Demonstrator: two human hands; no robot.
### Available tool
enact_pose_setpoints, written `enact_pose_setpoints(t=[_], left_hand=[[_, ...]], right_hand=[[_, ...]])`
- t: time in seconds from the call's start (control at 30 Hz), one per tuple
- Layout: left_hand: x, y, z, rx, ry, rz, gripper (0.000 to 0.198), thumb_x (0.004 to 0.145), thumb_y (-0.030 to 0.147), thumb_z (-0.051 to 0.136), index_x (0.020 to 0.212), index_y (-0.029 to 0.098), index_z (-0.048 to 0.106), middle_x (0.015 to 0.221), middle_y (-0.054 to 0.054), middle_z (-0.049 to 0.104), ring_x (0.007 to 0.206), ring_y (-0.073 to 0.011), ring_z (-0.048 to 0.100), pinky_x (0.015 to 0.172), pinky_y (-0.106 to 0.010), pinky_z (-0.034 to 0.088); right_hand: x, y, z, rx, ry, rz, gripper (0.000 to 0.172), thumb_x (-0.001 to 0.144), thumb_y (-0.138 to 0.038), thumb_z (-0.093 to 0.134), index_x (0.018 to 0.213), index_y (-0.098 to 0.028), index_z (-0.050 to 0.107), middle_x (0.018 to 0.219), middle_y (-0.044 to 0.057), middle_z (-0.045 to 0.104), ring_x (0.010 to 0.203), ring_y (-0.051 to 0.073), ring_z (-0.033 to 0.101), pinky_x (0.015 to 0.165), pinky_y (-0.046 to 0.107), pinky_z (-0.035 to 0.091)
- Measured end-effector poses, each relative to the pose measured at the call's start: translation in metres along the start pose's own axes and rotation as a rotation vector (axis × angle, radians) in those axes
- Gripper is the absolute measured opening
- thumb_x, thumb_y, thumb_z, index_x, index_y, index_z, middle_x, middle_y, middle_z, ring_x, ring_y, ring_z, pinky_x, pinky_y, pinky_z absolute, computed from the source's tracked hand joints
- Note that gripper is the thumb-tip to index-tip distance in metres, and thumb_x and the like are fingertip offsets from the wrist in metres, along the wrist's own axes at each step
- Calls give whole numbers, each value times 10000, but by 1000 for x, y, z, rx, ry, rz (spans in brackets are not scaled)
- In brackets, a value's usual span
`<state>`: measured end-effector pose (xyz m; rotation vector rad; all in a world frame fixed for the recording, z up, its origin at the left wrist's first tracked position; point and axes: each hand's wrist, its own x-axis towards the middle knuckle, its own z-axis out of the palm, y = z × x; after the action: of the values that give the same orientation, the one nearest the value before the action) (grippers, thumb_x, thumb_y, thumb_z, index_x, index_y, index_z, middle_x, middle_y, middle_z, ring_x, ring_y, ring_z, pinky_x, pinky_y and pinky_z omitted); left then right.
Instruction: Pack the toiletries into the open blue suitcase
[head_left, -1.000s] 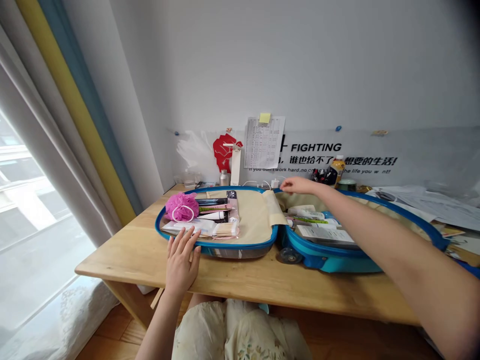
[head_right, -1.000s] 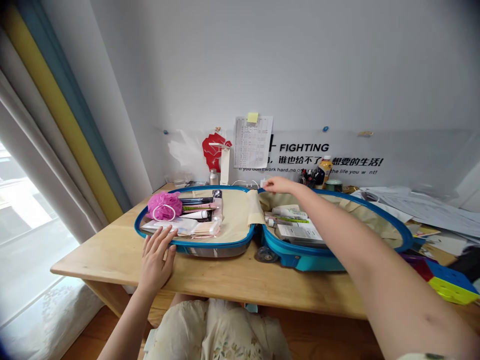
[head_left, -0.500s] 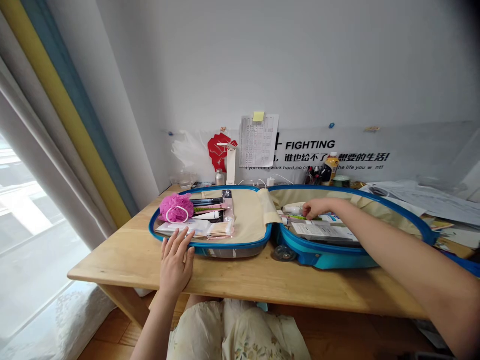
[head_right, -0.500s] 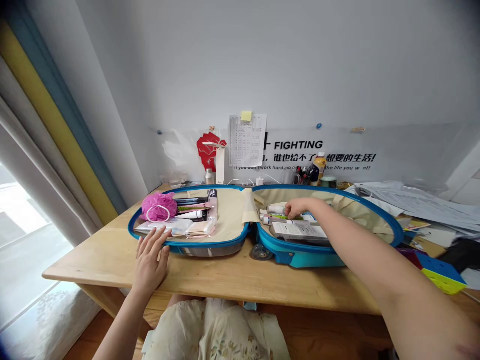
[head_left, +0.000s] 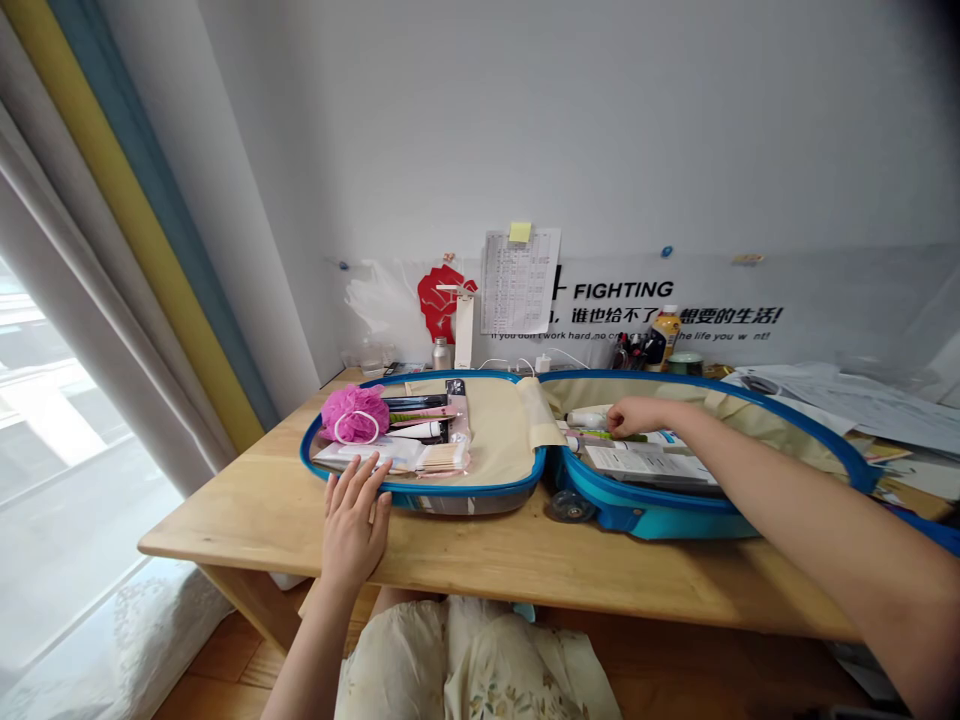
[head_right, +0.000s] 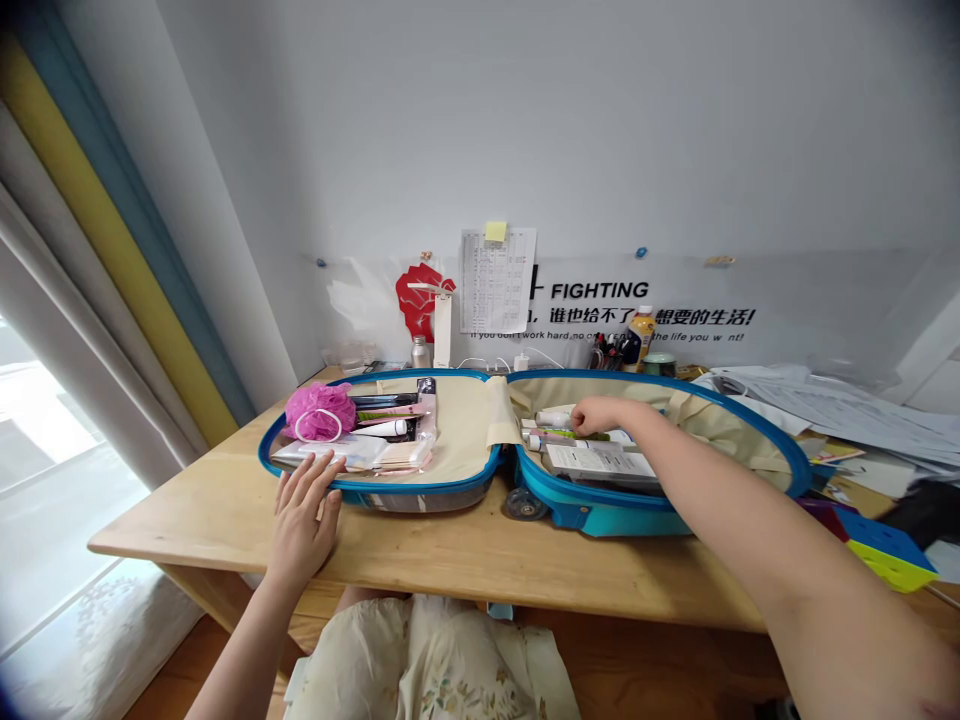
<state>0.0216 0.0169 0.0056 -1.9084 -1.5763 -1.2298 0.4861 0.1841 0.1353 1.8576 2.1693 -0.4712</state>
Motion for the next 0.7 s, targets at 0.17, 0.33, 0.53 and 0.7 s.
enact_pose_setpoints(t=[0.17,0.33,0.53,0.7], left_hand=[[0,0,0,10,0,12,405,992,308,397,1351,262,578,1411,-74,583,1399,-243,424,1200,-448,204],[0,2,0,21,11,17,388,999,314,389,1322,246,592,1410,-76,583,1390,-237,434,1201,-445,206],[0,4,-1,13,-1,9,392,994,309,389,1325,255,592,1411,-73,581,1395,-244,429,1202,-460,212],[1,4,-2,20,-2,10,388,996,310,387,1317,252,598,1409,-74,583,1395,-239,429,1201,-454,214]], right_hand=[[-10,1,-13,320,159,-17,202,921,-349,543,807,-184,565,929,118,700,884,190,644,749,284,500],[-17,-19,-27,632,275,-72,136,954,-316,407,892,-206,457,922,131,709,853,179,694,770,289,537],[-9,-93,-40,636,343,-228,120,951,-327,463,974,-212,487,859,42,675,524,80,534,578,243,507],[15,-186,-32,492,298,-427,130,899,-229,577,1028,-214,571,915,11,712,557,59,523,600,201,470]])
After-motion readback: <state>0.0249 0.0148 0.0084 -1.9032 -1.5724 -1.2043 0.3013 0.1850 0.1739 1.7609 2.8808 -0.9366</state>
